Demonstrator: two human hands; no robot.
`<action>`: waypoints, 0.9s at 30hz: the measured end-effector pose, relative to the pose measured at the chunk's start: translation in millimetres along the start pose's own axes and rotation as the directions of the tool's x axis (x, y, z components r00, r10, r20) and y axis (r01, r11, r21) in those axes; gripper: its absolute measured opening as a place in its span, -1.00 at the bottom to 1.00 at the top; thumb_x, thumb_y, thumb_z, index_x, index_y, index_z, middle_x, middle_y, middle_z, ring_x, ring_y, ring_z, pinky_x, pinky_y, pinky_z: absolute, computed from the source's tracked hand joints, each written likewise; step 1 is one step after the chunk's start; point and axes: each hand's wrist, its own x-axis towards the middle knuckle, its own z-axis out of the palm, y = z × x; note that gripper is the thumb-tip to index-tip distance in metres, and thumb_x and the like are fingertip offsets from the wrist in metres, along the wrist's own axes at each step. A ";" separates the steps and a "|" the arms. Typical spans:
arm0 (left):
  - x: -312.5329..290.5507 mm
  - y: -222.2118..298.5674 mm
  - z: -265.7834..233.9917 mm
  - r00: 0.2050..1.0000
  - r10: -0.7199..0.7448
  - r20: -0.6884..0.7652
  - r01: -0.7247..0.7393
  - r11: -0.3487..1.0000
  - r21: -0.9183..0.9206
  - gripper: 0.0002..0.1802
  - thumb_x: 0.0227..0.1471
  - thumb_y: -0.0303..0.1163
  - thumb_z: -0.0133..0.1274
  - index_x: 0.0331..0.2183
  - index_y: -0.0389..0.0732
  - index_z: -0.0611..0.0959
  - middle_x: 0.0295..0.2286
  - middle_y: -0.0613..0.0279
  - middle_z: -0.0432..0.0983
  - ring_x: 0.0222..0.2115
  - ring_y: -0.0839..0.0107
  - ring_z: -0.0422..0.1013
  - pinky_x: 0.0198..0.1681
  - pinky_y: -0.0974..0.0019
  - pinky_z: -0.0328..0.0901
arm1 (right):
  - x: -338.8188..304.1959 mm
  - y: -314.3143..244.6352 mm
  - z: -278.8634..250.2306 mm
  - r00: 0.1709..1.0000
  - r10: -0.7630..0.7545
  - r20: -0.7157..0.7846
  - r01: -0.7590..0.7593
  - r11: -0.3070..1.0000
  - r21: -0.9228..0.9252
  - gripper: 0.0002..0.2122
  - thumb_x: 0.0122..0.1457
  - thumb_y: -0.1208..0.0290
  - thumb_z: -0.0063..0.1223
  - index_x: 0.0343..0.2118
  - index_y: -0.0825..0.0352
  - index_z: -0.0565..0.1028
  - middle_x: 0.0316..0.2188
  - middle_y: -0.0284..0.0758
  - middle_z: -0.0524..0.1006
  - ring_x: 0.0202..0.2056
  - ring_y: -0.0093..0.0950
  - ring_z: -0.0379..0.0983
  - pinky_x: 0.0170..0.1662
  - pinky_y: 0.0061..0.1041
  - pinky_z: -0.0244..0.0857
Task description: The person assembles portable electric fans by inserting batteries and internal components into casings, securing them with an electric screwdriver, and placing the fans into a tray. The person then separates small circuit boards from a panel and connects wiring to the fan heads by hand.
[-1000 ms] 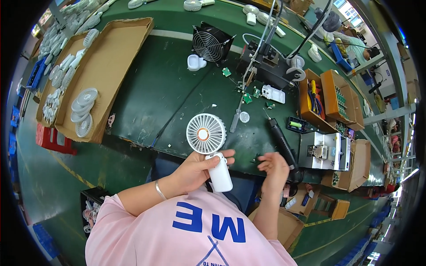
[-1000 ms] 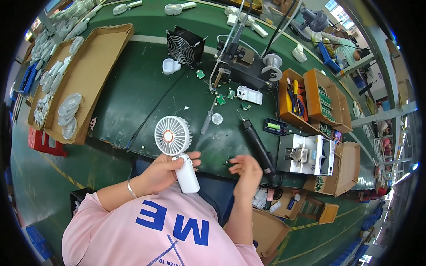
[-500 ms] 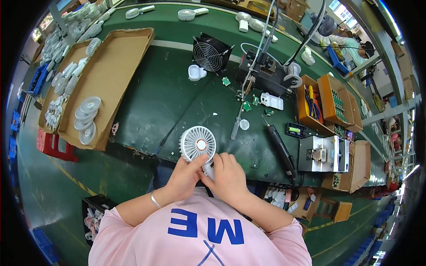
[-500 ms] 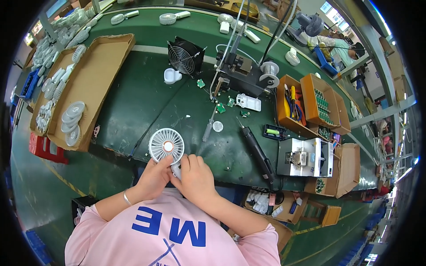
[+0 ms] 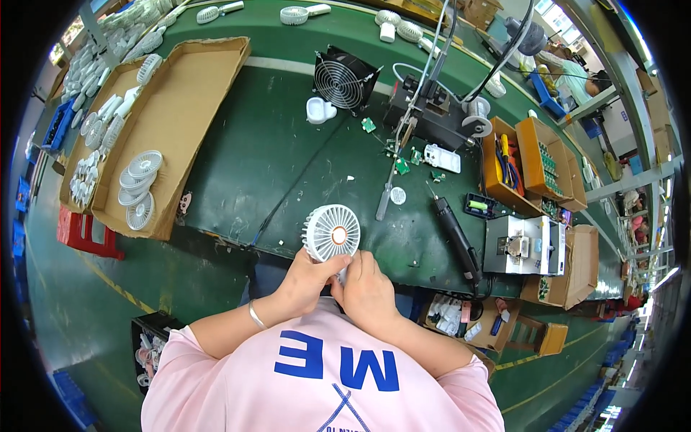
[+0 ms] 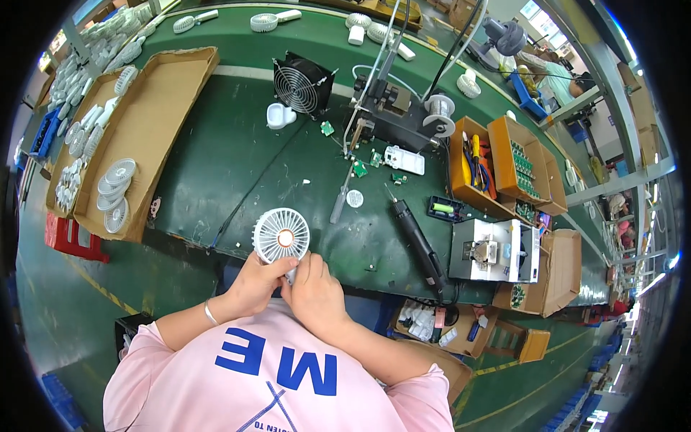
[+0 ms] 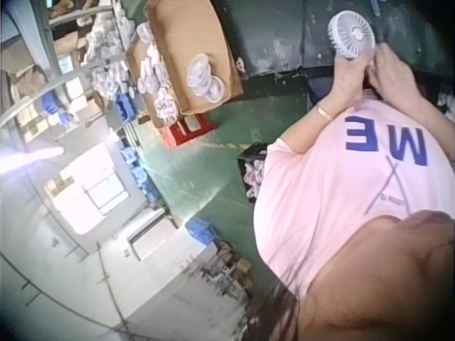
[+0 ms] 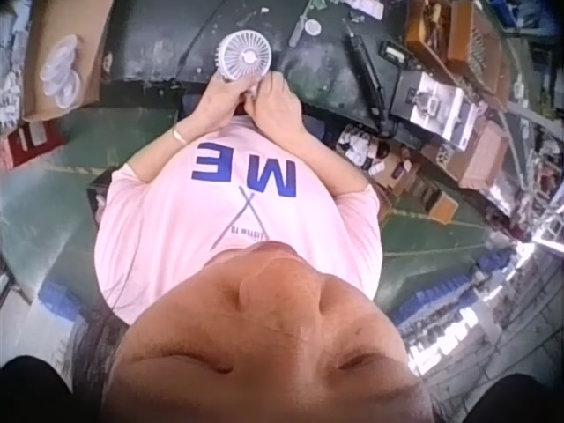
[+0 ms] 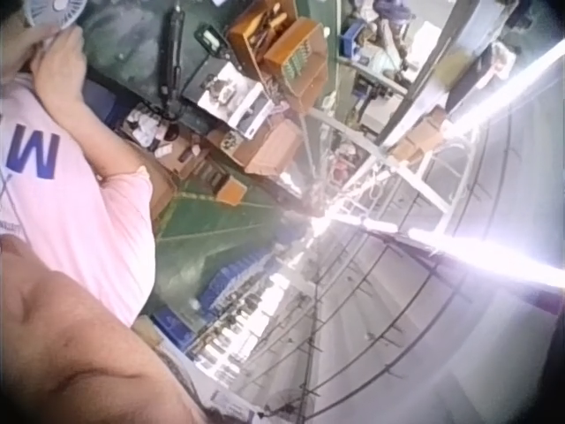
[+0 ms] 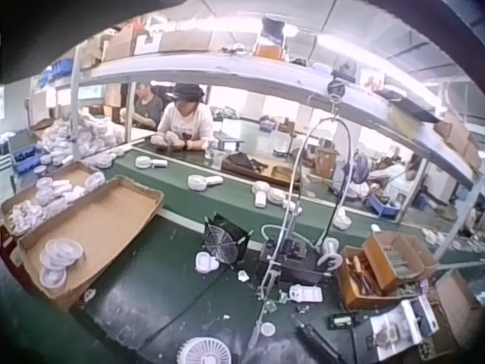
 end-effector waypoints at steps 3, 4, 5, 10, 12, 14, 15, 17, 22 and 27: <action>1.3 3.2 2.0 1.000 0.001 0.021 -0.002 0.999 0.034 -0.73 -0.04 -0.46 0.11 -0.22 -0.28 0.54 -0.37 0.33 0.49 -0.44 0.62 0.39 -0.48 0.50 0.30 | -1.4 -0.7 1.7 1.000 0.025 -0.003 -0.025 1.000 0.009 -0.58 -0.11 0.35 0.18 -0.25 0.50 0.30 -0.37 -0.14 0.33 -0.40 -0.23 0.42 -0.47 -0.40 0.39; 1.0 4.2 1.1 0.999 -0.002 0.038 0.000 0.999 0.048 -0.73 -0.03 -0.46 0.11 -0.22 -0.28 0.54 -0.37 0.33 0.49 -0.44 0.61 0.39 -0.48 0.50 0.30 | -2.8 -0.5 2.6 1.000 0.018 -0.017 -0.018 0.999 0.027 -0.59 -0.10 0.36 0.17 -0.25 0.49 0.30 -0.37 -0.13 0.32 -0.40 -0.22 0.42 -0.47 -0.38 0.38; 0.5 4.9 -1.1 0.998 -0.006 0.055 0.003 0.998 0.062 -0.73 -0.03 -0.46 0.11 -0.22 -0.28 0.54 -0.37 0.32 0.49 -0.45 0.61 0.39 -0.49 0.50 0.31 | -4.3 -1.2 3.2 1.000 0.026 -0.007 -0.025 0.999 0.029 -0.59 -0.10 0.36 0.17 -0.25 0.49 0.30 -0.37 -0.13 0.32 -0.40 -0.22 0.42 -0.47 -0.38 0.38; 5.6 8.4 -7.4 0.997 -0.054 0.062 0.052 0.998 0.039 -0.62 -0.03 -0.47 0.08 -0.11 -0.30 0.46 -0.26 0.25 0.48 -0.30 0.49 0.43 -0.26 0.38 0.38 | -8.1 1.8 -6.4 0.985 0.136 0.103 -0.155 0.967 0.204 -0.58 -0.05 0.42 0.09 -0.12 0.49 0.28 -0.33 -0.08 0.33 -0.38 -0.11 0.42 -0.41 -0.29 0.38; 7.0 9.3 -10.5 0.993 -0.075 0.092 0.081 0.995 -0.066 -0.61 -0.01 -0.43 0.03 -0.09 -0.30 0.43 -0.23 0.11 0.49 -0.22 0.35 0.47 -0.16 0.25 0.40 | 0.1 12.2 -23.6 0.975 0.201 0.095 -0.215 0.962 0.166 -0.57 -0.01 0.34 0.09 -0.08 0.40 0.30 -0.30 -0.11 0.36 -0.32 -0.15 0.43 -0.33 -0.27 0.38; 9.0 17.8 -10.8 0.981 -0.122 0.148 0.142 0.981 -0.134 -0.61 0.01 -0.40 0.00 -0.08 -0.29 0.41 -0.22 0.02 0.50 -0.18 0.27 0.47 -0.13 0.19 0.40 | 15.1 35.9 -40.3 0.963 0.256 -0.080 -0.258 0.966 -0.027 -0.61 0.03 0.32 0.07 -0.11 0.41 0.34 -0.30 -0.10 0.36 -0.30 -0.11 0.41 -0.30 -0.24 0.35; 9.7 20.8 -8.3 0.981 -0.116 0.157 0.137 0.981 -0.135 -0.62 0.02 -0.38 -0.01 -0.09 -0.29 0.40 -0.24 -0.03 0.52 -0.21 0.25 0.49 -0.14 0.16 0.41 | 23.0 48.1 -45.4 0.954 0.261 -0.148 -0.282 0.949 -0.143 -0.58 0.03 0.32 0.09 -0.07 0.42 0.33 -0.24 -0.07 0.36 -0.26 -0.11 0.38 -0.24 -0.24 0.34; 12.1 24.2 -6.8 0.976 -0.133 0.174 0.152 0.983 -0.105 -0.63 0.02 -0.37 -0.02 -0.11 -0.29 0.41 -0.27 -0.04 0.54 -0.25 0.24 0.51 -0.15 0.15 0.41 | 29.1 67.6 -50.5 0.954 0.154 -0.258 -0.208 0.958 -0.198 -0.52 0.06 0.36 0.12 0.03 0.43 0.30 -0.05 -0.05 0.29 -0.19 -0.13 0.33 -0.17 -0.26 0.30; 10.4 22.2 1.8 0.919 -0.209 0.335 0.232 0.972 -0.031 -0.60 0.07 -0.35 -0.08 -0.06 -0.30 0.40 -0.28 -0.05 0.54 -0.30 0.24 0.52 -0.24 0.23 0.45 | 12.5 44.6 -33.0 0.959 0.281 0.020 -0.191 0.595 0.781 -0.52 0.10 0.48 0.06 0.09 0.42 0.23 -0.13 -0.20 0.44 -0.18 -0.44 0.40 -0.14 -0.46 0.29; 10.7 20.5 4.1 0.852 -0.275 0.446 0.358 0.927 -0.111 -0.60 0.16 -0.31 -0.13 0.00 -0.30 0.36 -0.15 0.01 0.47 -0.14 0.32 0.44 -0.12 0.26 0.37 | 32.3 27.2 -33.9 0.855 0.455 0.248 -0.272 -0.013 0.962 -0.58 0.17 0.57 -0.08 0.10 0.43 0.20 -0.12 -0.25 0.43 -0.14 -0.55 0.39 -0.11 -0.59 0.30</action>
